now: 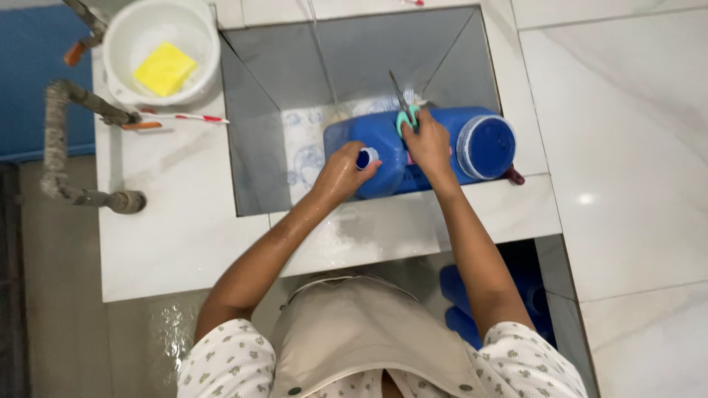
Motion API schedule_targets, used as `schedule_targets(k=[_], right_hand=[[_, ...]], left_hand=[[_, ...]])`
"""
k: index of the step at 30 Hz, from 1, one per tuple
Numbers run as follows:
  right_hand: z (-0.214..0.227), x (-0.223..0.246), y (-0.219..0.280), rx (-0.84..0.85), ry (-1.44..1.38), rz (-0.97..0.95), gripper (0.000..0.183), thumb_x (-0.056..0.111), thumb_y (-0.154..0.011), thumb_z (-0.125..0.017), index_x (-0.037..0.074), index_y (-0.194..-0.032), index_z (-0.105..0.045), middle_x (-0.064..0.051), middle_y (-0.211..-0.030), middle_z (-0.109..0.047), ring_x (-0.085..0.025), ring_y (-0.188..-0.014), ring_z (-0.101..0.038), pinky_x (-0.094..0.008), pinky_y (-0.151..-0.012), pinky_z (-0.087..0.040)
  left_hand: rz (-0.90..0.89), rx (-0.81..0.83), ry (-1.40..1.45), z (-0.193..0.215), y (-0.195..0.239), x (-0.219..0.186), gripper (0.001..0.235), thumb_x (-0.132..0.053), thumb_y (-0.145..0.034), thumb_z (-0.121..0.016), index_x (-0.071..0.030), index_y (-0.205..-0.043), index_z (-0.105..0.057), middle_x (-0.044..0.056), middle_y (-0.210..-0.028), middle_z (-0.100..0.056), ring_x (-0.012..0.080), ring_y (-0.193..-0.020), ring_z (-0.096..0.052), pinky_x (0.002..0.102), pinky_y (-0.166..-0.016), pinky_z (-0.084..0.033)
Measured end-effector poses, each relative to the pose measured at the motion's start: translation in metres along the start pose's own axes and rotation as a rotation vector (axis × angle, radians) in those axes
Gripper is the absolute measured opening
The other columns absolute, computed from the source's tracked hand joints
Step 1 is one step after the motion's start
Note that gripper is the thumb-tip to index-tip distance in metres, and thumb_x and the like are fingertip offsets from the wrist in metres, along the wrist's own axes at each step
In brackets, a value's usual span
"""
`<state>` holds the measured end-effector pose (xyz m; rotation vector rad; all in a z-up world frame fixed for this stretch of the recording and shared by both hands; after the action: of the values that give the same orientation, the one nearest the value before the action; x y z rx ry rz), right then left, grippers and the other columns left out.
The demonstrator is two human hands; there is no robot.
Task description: The person cleans a large blue plastic container by scrubbing its exterior and interior with a sponge and rinsing it under running water. They also use a long-handled brush to scrub the inside, rinse the container lid, and place the cleaned container on a shelf with other similar containers.
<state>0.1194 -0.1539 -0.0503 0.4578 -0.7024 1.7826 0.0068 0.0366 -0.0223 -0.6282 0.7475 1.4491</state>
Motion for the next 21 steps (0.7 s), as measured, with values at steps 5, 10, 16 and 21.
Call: schedule_targets(k=[5,10,16,21], right_hand=[[0.018,0.023,0.010,0.078,-0.231,-0.203,0.041,0.038,-0.091,-0.077,0.000,-0.101,-0.067,-0.014,-0.072,-0.066,-0.023,-0.062,-0.059,-0.039,-0.056,-0.048],[-0.011,0.088,0.060,0.615,-0.899,-0.237,0.036,0.042,-0.099,-0.068,0.008,-0.089,-0.067,-0.003,-0.072,-0.067,-0.005,-0.054,-0.051,-0.022,-0.047,-0.035],[-0.059,0.139,0.093,0.992,-1.177,-0.475,0.044,0.043,-0.099,-0.063,0.001,-0.087,-0.067,-0.012,-0.066,-0.065,-0.006,-0.037,-0.042,-0.021,-0.035,-0.029],[-0.082,0.161,0.097,1.084,-1.395,-0.507,0.047,0.043,-0.100,-0.063,-0.002,-0.090,-0.067,-0.012,-0.067,-0.064,-0.007,-0.038,-0.040,-0.021,-0.036,-0.030]], left_hand=[[0.194,-0.062,0.678,0.029,0.006,0.034,0.045,-0.015,-0.089,-0.080,-0.008,-0.129,-0.061,0.011,-0.113,-0.070,0.0172,-0.098,-0.067,0.033,-0.087,-0.055],[0.177,-0.220,0.932,0.061,0.016,0.075,0.049,-0.008,-0.088,-0.072,-0.010,-0.134,-0.055,0.004,-0.113,-0.070,0.0109,-0.104,-0.067,0.027,-0.097,-0.052],[0.081,-0.381,1.013,0.084,0.027,0.100,0.028,-0.001,-0.093,-0.072,0.001,-0.118,-0.061,0.006,-0.106,-0.071,0.0115,-0.098,-0.066,0.027,-0.090,-0.052],[0.096,-0.455,1.064,0.100,0.037,0.099,0.027,-0.003,-0.093,-0.071,0.001,-0.119,-0.064,0.005,-0.103,-0.073,0.0095,-0.093,-0.067,0.024,-0.085,-0.053]])
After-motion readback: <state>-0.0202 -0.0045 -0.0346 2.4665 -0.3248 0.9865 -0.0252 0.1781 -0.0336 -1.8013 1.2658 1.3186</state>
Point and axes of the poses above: each hand's wrist, its own y-axis away from the middle knuckle, its own z-axis out of the back of the hand, x = y × z, the point moved 5 cm from there along -y, towards the middle knuckle
